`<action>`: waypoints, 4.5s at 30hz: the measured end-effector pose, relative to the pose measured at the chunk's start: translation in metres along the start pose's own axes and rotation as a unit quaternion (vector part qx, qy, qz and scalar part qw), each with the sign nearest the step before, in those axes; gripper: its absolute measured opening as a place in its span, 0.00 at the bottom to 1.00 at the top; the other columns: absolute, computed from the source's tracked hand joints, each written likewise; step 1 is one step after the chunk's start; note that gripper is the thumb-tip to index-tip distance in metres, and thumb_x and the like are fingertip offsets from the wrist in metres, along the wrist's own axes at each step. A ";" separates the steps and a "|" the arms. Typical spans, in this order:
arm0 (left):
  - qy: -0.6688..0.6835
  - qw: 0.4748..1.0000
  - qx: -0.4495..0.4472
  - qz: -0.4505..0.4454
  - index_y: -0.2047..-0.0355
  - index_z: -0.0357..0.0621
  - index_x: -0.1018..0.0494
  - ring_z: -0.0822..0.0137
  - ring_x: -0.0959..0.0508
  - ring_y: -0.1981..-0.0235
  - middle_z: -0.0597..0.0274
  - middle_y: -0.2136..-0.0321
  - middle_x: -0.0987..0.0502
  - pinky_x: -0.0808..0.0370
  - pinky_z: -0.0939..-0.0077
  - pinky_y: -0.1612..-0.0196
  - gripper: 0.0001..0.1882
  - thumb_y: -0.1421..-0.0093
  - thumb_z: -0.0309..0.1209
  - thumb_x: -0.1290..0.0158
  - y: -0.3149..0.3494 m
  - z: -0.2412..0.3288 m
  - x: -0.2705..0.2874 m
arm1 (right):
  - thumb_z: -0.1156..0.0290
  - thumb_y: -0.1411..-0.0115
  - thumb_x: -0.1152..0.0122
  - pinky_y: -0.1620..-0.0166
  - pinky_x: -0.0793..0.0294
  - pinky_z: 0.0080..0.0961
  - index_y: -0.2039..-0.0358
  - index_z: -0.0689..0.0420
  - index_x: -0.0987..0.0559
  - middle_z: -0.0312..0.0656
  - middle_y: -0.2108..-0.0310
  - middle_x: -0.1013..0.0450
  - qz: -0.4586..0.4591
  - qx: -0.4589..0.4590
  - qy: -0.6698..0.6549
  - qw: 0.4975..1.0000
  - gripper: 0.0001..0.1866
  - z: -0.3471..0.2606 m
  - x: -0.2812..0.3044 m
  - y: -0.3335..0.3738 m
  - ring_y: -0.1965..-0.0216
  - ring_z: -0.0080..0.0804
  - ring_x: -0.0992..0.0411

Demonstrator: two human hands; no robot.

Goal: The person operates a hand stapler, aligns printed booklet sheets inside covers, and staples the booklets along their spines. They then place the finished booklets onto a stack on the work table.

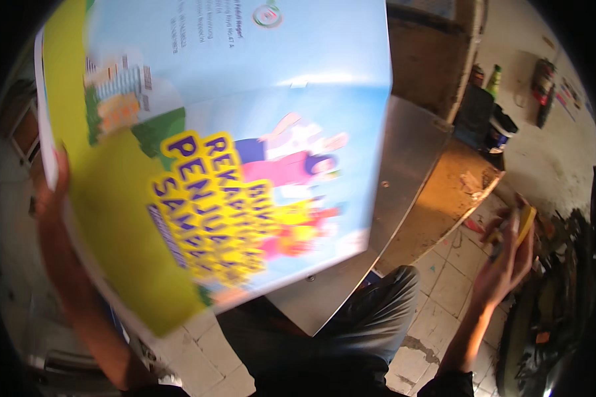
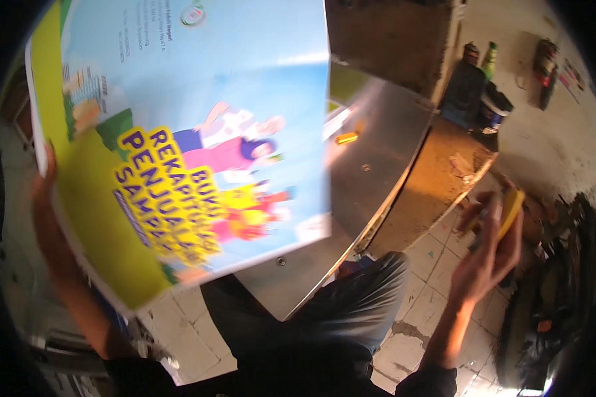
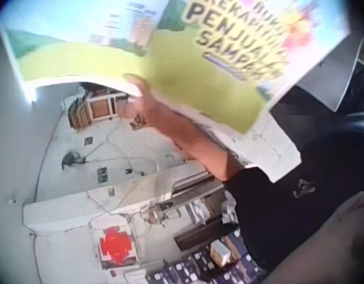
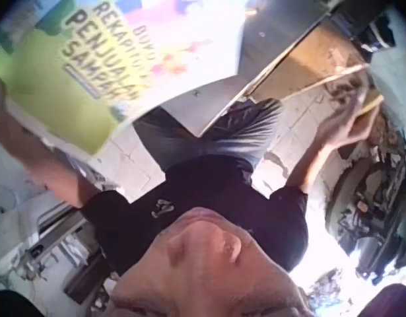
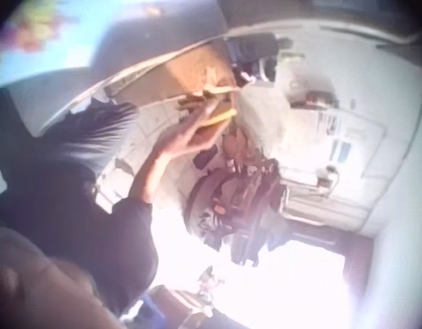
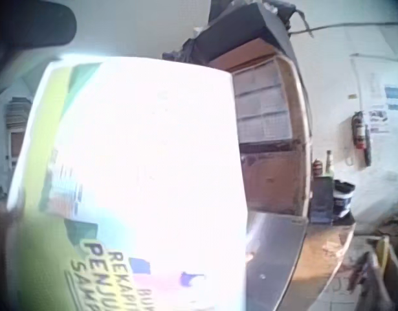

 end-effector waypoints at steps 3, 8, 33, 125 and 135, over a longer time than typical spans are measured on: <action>0.120 0.984 0.121 -0.041 0.39 0.35 0.32 0.65 0.20 0.52 0.53 0.48 0.23 0.22 0.67 0.48 0.29 0.25 0.49 0.61 0.084 -0.072 -0.039 | 0.67 0.30 0.50 0.72 0.37 0.16 0.40 0.69 0.29 0.42 0.64 0.26 0.014 0.044 0.095 0.994 0.23 -0.016 -0.005 0.006 0.74 0.21 0.32; 0.356 0.899 0.238 0.092 0.41 0.37 0.34 0.66 0.23 0.52 0.57 0.51 0.25 0.25 0.66 0.48 0.25 0.26 0.45 0.55 0.238 -0.200 -0.071 | 0.63 0.31 0.51 0.67 0.32 0.17 0.44 0.74 0.31 0.48 0.71 0.25 0.023 0.065 0.148 0.987 0.25 -0.042 -0.026 0.022 0.77 0.23 0.32; 0.264 0.856 0.433 -0.101 0.48 0.36 0.29 0.68 0.20 0.56 0.57 0.55 0.22 0.21 0.73 0.55 0.17 0.36 0.23 0.41 0.359 -0.181 -0.115 | 0.85 0.60 0.26 0.61 0.19 0.30 0.57 0.63 0.16 0.45 0.65 0.18 -0.685 -0.038 0.063 0.725 0.25 0.004 -0.134 0.174 0.65 0.38 0.19; -0.461 0.666 -0.039 -0.585 0.66 0.50 0.24 0.53 0.21 0.77 0.58 0.81 0.24 0.25 0.59 0.68 0.11 0.44 0.37 0.36 0.147 -0.114 -0.096 | 0.74 0.41 0.31 0.67 0.19 0.35 0.55 0.66 0.21 0.54 0.68 0.19 -0.594 -0.200 -0.083 0.775 0.15 0.038 -0.167 0.176 0.70 0.46 0.18; -0.366 0.801 -0.134 -0.453 0.36 0.49 0.30 0.50 0.33 0.35 0.51 0.36 0.31 0.39 0.55 0.32 0.43 0.55 0.37 0.29 0.125 -0.111 -0.119 | 0.77 0.43 0.29 0.67 0.20 0.29 0.52 0.65 0.22 0.51 0.68 0.19 -0.591 -0.201 -0.065 0.779 0.18 0.028 -0.163 0.181 0.70 0.38 0.18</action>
Point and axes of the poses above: each hand's wrist, its own y-axis away from the middle knuckle, its own x-axis out of the back of the hand, z = x × y, the point moved 6 cm from there along -y, towards the middle knuckle
